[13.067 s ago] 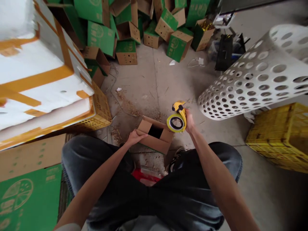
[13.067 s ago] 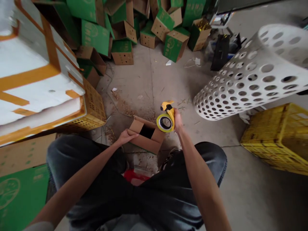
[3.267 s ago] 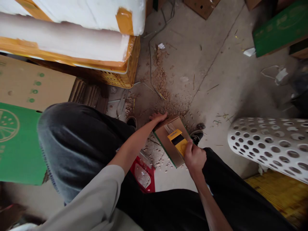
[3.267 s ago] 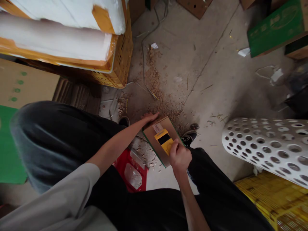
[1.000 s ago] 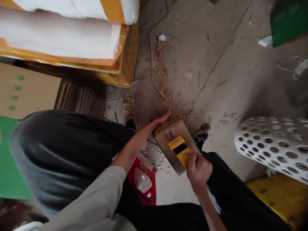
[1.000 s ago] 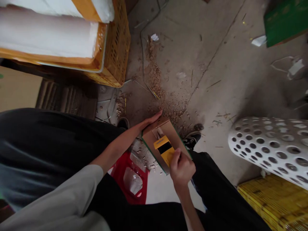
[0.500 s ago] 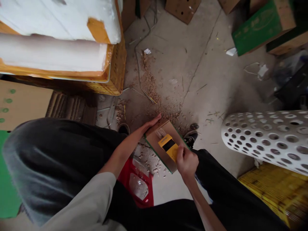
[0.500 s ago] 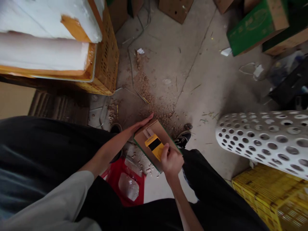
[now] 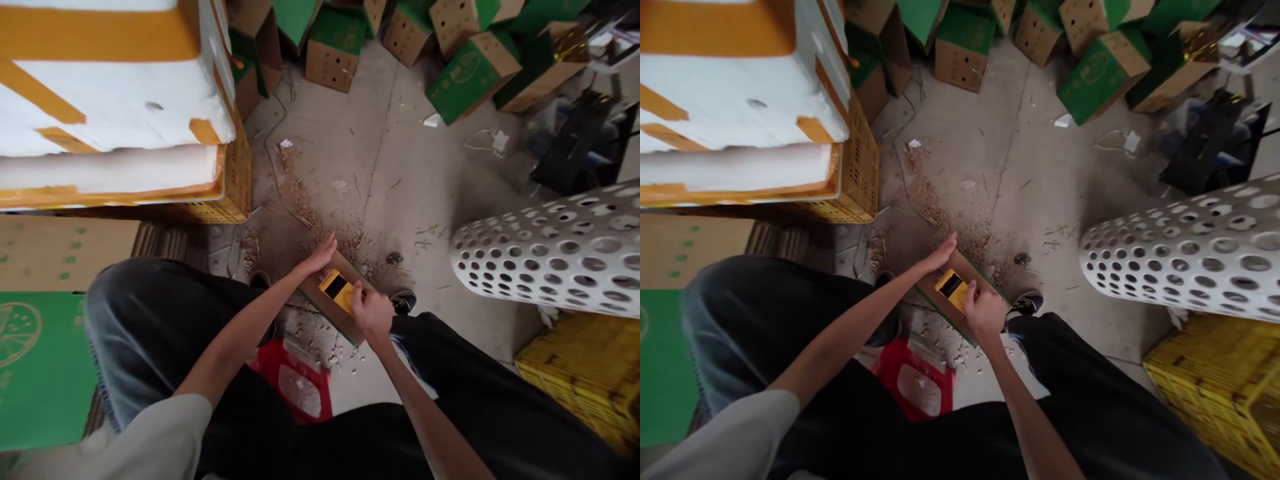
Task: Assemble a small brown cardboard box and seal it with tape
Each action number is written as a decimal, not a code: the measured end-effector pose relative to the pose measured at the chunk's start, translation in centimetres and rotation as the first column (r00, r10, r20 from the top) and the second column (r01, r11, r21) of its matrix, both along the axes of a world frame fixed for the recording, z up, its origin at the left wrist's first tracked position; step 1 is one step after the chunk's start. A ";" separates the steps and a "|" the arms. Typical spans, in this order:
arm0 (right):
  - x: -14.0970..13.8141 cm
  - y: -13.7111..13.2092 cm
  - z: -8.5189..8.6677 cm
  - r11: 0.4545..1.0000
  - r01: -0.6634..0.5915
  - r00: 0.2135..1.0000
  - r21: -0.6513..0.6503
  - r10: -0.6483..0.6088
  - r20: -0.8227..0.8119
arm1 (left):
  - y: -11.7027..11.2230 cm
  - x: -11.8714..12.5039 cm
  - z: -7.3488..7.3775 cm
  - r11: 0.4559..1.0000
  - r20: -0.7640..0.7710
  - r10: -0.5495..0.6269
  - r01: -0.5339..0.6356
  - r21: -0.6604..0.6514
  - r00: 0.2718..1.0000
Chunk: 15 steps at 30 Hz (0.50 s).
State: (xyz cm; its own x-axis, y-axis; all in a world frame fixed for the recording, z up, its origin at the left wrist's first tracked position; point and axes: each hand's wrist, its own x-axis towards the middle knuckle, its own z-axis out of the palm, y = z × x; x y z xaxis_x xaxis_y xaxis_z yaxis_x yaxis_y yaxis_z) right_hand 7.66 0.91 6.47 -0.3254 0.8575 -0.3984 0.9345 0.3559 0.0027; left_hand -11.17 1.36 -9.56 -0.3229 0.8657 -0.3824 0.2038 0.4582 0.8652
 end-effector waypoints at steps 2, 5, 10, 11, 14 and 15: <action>-0.2 -0.2 0.1 1.000 0.011 1.000 -0.002 -0.011 -0.008 | -0.5 0.6 1.3 1.000 -0.264 0.006 0.001 0.027 0.964; -0.8 -0.1 0.5 0.999 0.004 1.000 -0.041 -0.005 -0.016 | -1.0 1.4 3.0 1.000 -0.601 0.000 0.016 0.021 0.800; -1.8 0.3 1.3 0.994 -0.040 0.999 -0.100 0.042 0.021 | -1.0 1.4 4.1 0.988 -0.796 -0.145 0.132 -0.082 0.588; -1.9 0.2 1.4 0.993 -0.056 0.998 -0.108 0.060 0.031 | -1.0 1.3 4.1 0.986 -0.811 -0.160 0.137 -0.100 0.563; -1.5 0.2 1.6 0.978 -0.111 0.990 -0.175 0.124 0.064 | -1.0 1.2 4.2 0.979 -0.843 -0.195 0.149 -0.138 0.502; -1.1 0.3 1.7 0.968 -0.133 0.986 -0.211 0.150 0.069 | -1.0 1.2 4.3 0.977 -0.850 -0.203 0.155 -0.145 0.486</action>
State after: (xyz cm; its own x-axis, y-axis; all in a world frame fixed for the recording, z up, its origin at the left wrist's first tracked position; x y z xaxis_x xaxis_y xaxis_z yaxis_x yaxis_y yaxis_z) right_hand 6.57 1.16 8.21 -0.3958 0.7021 -0.5920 0.8741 0.4856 -0.0085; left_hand -9.97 0.36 -5.27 -0.3521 0.9349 -0.0452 0.9140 0.3538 0.1987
